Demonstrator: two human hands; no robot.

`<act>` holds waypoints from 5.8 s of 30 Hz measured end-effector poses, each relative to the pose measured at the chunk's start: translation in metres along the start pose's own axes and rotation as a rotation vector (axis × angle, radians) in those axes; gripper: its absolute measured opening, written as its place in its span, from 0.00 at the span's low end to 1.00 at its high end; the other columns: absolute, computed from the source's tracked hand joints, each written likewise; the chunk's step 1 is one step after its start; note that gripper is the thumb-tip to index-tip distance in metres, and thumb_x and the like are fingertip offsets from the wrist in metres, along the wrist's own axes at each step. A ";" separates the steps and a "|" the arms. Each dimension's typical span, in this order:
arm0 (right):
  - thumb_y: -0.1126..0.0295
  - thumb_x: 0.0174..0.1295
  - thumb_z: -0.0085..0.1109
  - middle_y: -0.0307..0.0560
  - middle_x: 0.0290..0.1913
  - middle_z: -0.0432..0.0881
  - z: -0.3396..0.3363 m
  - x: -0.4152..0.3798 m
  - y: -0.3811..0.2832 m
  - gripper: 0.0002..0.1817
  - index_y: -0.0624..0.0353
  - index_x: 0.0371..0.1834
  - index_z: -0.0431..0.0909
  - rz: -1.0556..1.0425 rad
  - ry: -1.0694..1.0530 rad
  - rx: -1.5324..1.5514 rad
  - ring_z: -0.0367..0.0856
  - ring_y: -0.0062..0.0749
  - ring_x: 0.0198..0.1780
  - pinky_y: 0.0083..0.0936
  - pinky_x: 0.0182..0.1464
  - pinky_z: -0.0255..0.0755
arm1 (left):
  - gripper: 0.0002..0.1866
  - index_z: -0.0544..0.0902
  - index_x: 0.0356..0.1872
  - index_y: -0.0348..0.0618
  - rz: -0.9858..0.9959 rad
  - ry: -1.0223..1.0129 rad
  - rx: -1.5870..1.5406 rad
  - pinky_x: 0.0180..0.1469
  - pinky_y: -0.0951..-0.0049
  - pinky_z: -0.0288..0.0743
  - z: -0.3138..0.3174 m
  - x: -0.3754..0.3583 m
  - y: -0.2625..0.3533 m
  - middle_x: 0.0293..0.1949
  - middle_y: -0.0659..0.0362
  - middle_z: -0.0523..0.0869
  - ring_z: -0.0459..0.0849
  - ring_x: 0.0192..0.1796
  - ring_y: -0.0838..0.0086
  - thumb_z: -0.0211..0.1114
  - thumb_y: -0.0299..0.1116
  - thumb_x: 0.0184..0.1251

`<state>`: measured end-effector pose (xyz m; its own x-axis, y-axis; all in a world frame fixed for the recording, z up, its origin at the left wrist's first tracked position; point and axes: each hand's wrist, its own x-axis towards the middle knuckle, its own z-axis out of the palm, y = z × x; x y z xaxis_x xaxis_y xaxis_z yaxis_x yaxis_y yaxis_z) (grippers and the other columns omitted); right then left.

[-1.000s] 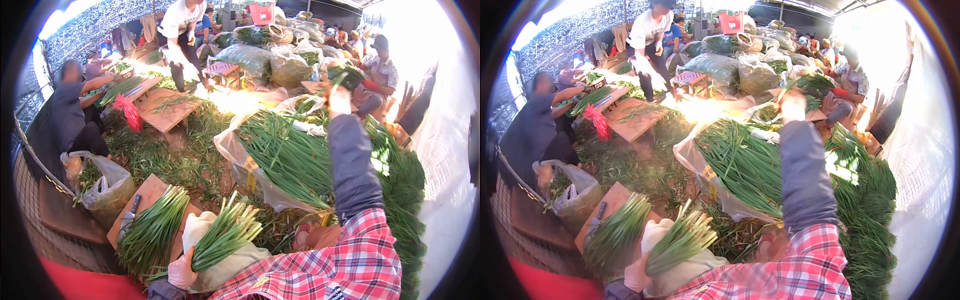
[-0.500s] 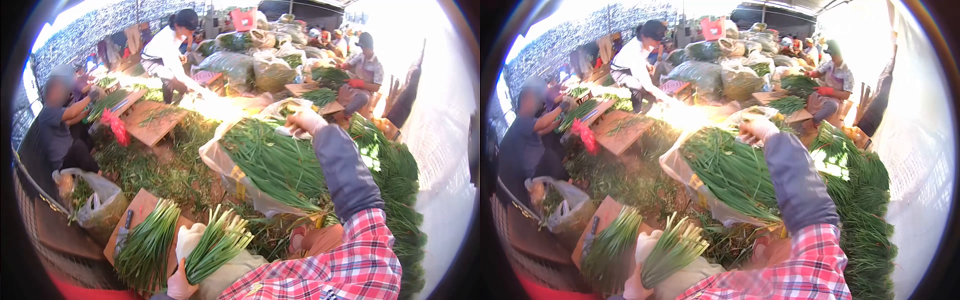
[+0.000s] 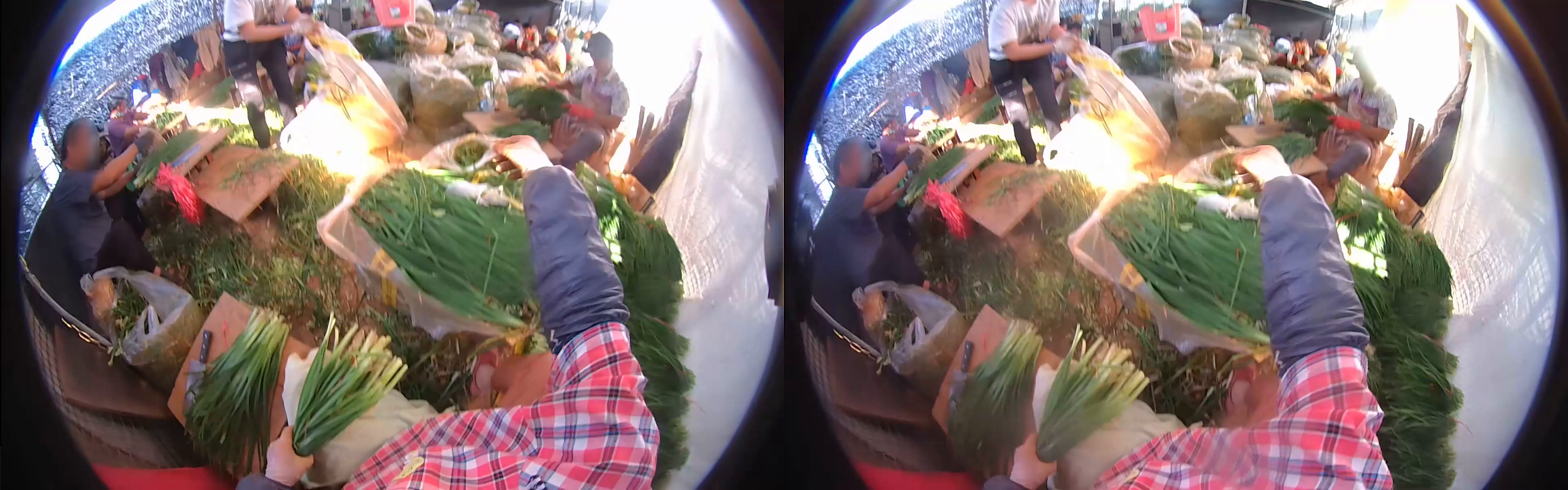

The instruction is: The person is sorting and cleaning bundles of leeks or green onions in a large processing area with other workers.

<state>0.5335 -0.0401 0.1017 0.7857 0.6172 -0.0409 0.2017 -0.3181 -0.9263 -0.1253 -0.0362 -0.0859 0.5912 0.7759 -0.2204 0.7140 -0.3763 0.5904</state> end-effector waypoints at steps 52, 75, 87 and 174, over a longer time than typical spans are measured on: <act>0.58 0.65 0.55 0.28 0.14 0.58 0.129 -0.266 0.081 0.12 0.54 0.31 0.76 0.168 -0.572 1.258 0.58 0.18 0.16 0.23 0.17 0.55 | 0.34 0.69 0.58 0.44 0.006 0.147 0.150 0.38 0.55 0.75 0.023 0.017 0.030 0.35 0.44 0.82 0.82 0.37 0.48 0.67 0.30 0.43; 0.35 0.52 0.52 0.52 0.35 0.83 0.267 -0.266 0.138 0.32 0.55 0.35 0.85 -0.499 -0.898 -0.831 0.79 0.47 0.48 0.62 0.63 0.51 | 0.34 0.72 0.56 0.41 0.161 0.332 0.375 0.29 0.57 0.74 0.046 0.003 0.027 0.29 0.52 0.77 0.79 0.26 0.55 0.63 0.24 0.37; 0.58 0.67 0.50 0.28 0.09 0.55 0.242 -0.245 0.137 0.12 0.52 0.30 0.74 0.666 -0.730 1.223 0.50 0.19 0.12 0.23 0.19 0.48 | 0.33 0.69 0.58 0.49 -0.062 0.062 0.182 0.42 0.54 0.75 0.018 0.011 0.041 0.37 0.46 0.83 0.83 0.40 0.50 0.66 0.38 0.46; 0.78 0.57 0.61 0.44 0.31 0.83 0.182 -0.222 0.138 0.01 0.62 0.32 0.80 -0.402 -0.076 0.198 0.79 0.25 0.31 0.23 0.36 0.76 | 0.34 0.71 0.54 0.41 -0.171 -0.024 0.170 0.41 0.55 0.76 -0.008 0.020 0.050 0.32 0.42 0.83 0.82 0.37 0.47 0.68 0.44 0.43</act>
<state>0.2810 -0.0901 -0.0850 0.6207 0.7173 0.3164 0.3610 0.0968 -0.9275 -0.0808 -0.0358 -0.0538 0.4638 0.8238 -0.3258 0.8561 -0.3222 0.4041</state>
